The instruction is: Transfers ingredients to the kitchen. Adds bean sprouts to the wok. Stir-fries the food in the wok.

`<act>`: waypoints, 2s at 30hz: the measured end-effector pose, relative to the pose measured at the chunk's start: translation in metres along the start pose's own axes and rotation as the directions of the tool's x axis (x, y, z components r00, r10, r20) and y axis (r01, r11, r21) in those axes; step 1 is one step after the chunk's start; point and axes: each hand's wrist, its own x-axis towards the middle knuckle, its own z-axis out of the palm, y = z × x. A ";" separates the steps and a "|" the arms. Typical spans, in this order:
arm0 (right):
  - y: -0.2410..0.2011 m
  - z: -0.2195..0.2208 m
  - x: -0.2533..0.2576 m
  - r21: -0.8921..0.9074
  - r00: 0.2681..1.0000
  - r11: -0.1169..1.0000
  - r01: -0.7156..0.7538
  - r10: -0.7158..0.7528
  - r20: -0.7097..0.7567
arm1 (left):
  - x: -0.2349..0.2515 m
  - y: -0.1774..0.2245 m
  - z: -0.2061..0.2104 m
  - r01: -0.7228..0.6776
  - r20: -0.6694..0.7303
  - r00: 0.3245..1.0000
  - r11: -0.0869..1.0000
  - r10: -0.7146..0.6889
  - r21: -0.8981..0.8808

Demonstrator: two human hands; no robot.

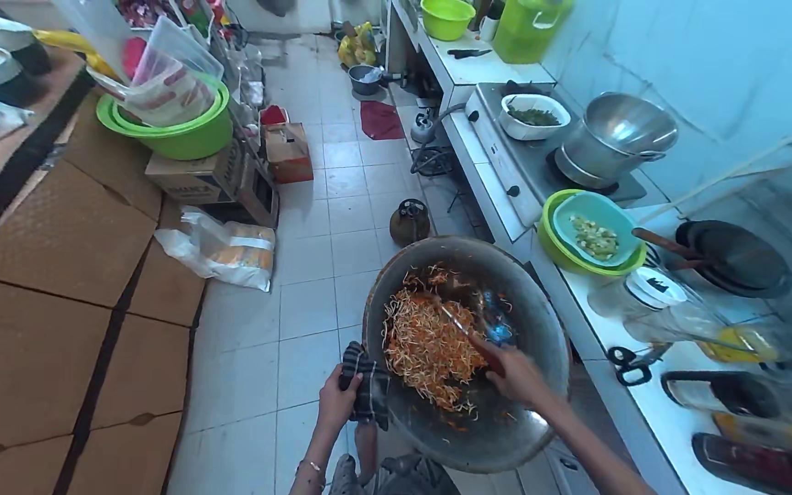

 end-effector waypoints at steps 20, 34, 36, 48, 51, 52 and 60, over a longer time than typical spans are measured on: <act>-0.043 0.055 -0.037 0.097 0.937 0.943 -0.319 0.329 -0.113 | -0.001 -0.004 0.002 -0.023 0.042 0.999 1.000 0.023 -0.011; -0.059 0.053 -0.039 0.080 0.943 0.954 -0.289 0.299 -0.149 | 0.000 -0.008 -0.002 -0.027 0.057 0.998 1.000 0.028 -0.012; -0.050 0.065 -0.036 0.078 0.940 0.948 -0.307 0.315 -0.133 | 0.000 -0.008 -0.001 -0.026 0.073 0.997 1.000 0.027 -0.005; -0.028 0.050 -0.032 0.129 0.943 0.948 -0.291 0.307 -0.131 | 0.000 -0.007 -0.002 -0.029 0.072 0.997 0.999 0.028 0.017; -0.045 0.043 -0.044 0.160 0.930 0.943 -0.291 0.318 -0.184 | -0.001 -0.010 0.000 -0.029 0.059 0.998 1.000 0.029 0.010; -0.050 0.045 -0.042 0.161 0.926 0.941 -0.296 0.324 -0.192 | -0.001 -0.009 0.000 -0.032 0.057 0.998 0.999 0.031 0.007; -0.048 0.057 -0.026 0.170 0.899 0.914 -0.368 0.396 -0.187 | 0.000 -0.012 -0.002 -0.036 0.057 0.998 0.999 0.036 -0.001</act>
